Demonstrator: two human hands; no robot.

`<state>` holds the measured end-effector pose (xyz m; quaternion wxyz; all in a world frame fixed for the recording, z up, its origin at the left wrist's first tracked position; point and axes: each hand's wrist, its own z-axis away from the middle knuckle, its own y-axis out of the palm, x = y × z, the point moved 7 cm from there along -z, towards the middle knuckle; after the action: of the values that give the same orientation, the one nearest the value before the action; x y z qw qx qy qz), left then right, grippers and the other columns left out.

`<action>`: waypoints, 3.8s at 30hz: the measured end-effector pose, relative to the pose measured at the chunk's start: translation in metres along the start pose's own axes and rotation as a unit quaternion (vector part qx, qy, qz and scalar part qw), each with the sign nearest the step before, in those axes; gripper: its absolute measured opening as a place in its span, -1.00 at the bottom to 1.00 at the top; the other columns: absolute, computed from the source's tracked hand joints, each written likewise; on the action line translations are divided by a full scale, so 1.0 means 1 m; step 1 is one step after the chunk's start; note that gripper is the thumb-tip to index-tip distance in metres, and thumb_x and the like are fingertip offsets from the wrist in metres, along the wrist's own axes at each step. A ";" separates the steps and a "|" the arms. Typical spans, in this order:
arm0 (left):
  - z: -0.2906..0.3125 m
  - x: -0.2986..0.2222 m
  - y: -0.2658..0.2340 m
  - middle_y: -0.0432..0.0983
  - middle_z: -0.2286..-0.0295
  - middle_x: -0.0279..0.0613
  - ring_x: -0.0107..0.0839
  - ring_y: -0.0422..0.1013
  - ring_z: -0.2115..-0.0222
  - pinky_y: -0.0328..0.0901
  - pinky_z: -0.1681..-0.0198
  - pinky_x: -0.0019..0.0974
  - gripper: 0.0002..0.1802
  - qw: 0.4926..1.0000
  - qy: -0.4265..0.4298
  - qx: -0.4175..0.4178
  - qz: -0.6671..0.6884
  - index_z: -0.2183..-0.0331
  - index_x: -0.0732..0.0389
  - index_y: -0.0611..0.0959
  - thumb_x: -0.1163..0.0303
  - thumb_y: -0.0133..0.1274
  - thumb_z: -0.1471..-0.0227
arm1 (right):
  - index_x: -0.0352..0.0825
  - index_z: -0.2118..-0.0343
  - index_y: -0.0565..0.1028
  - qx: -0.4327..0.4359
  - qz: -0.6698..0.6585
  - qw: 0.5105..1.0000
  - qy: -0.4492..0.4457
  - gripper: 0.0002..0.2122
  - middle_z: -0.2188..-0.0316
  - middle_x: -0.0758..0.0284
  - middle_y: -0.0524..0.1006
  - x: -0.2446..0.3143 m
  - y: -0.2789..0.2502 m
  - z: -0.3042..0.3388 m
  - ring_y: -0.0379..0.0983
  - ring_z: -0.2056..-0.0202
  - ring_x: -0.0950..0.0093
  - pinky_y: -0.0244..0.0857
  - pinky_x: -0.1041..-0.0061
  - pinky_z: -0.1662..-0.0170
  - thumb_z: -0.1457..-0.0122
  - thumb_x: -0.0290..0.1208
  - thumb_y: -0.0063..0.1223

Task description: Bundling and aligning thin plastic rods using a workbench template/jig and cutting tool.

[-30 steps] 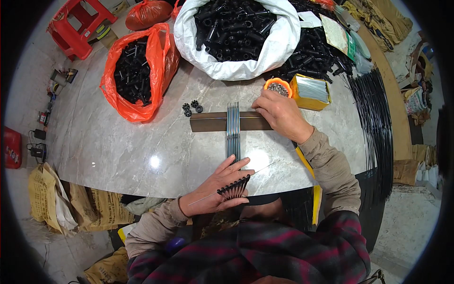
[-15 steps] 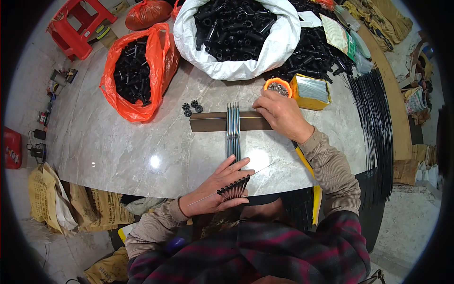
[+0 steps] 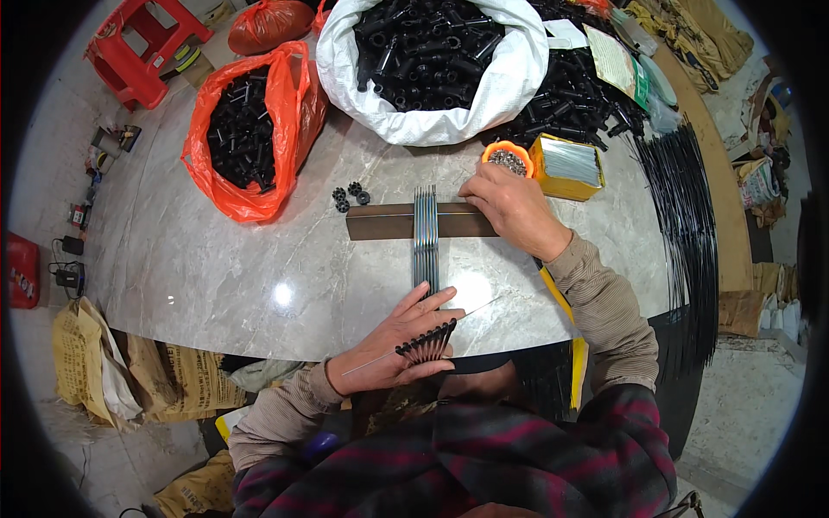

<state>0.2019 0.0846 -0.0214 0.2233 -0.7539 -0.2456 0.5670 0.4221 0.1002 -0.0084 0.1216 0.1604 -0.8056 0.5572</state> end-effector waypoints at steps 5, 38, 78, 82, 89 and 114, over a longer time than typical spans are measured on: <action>0.000 0.003 0.001 0.41 -0.16 -0.11 0.00 0.11 -0.34 -0.15 -0.40 0.17 -0.79 1.000 -0.019 0.002 0.006 0.33 0.10 0.70 0.20 0.31 -0.07 | -0.30 0.22 0.56 -0.023 0.049 0.998 -0.032 -0.86 0.32 0.29 0.44 0.001 0.001 0.000 0.48 0.22 0.28 0.38 0.32 0.21 -0.17 -0.54 0.08; 0.002 0.005 0.003 0.41 -0.13 -0.15 -0.02 0.14 -0.31 -0.15 -0.40 0.18 -0.79 1.000 -0.020 -0.015 0.014 0.36 0.11 0.70 0.19 0.31 -0.07 | -0.35 0.19 0.52 -0.040 0.066 0.996 -0.050 -0.80 0.27 0.27 0.43 0.012 0.002 -0.005 0.47 0.19 0.28 0.40 0.33 0.15 -0.09 -0.63 0.09; 0.005 0.014 0.008 0.37 -0.18 -0.22 -0.10 0.07 -0.35 -0.19 -0.42 0.16 -0.75 0.998 -0.052 0.000 0.029 0.35 0.06 0.73 0.09 0.27 -0.09 | -0.38 0.18 0.51 -0.007 0.027 0.999 -0.020 -0.82 0.28 0.23 0.44 0.013 0.009 -0.008 0.49 0.24 0.21 0.41 0.30 0.19 -0.13 -0.62 0.07; 0.004 0.013 0.007 0.37 -0.18 -0.21 -0.10 0.07 -0.35 -0.19 -0.42 0.14 -0.76 0.998 -0.047 -0.002 0.030 0.35 0.06 0.73 0.10 0.27 -0.09 | -0.38 0.20 0.51 -0.015 0.038 0.998 -0.042 -0.82 0.28 0.23 0.45 0.018 0.006 -0.008 0.50 0.24 0.21 0.41 0.30 0.19 -0.11 -0.63 0.06; 0.003 0.007 0.003 0.39 -0.16 -0.18 -0.09 0.09 -0.34 -0.26 -0.44 0.06 -0.79 0.999 -0.030 -0.003 0.021 0.33 0.05 0.73 0.13 0.27 -0.10 | -0.38 0.19 0.53 -0.021 0.040 0.998 -0.049 -0.79 0.27 0.24 0.46 0.017 0.007 -0.010 0.50 0.22 0.23 0.41 0.31 0.17 -0.08 -0.66 0.07; 0.004 0.006 0.003 0.34 -0.14 -0.09 0.00 0.07 -0.33 -0.17 -0.41 0.24 -0.68 1.000 -0.007 0.003 0.001 0.24 0.24 0.62 0.25 0.31 -0.04 | -0.36 0.17 0.51 -0.033 -0.024 0.998 -0.039 -0.84 0.32 0.21 0.50 0.025 0.020 -0.022 0.49 0.30 0.16 0.38 0.26 0.28 -0.17 -0.57 0.10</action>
<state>0.1995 0.0861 -0.0285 0.2234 -0.7497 -0.2442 0.5731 0.3916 0.1239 -0.0090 0.1082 0.1970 -0.8239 0.5202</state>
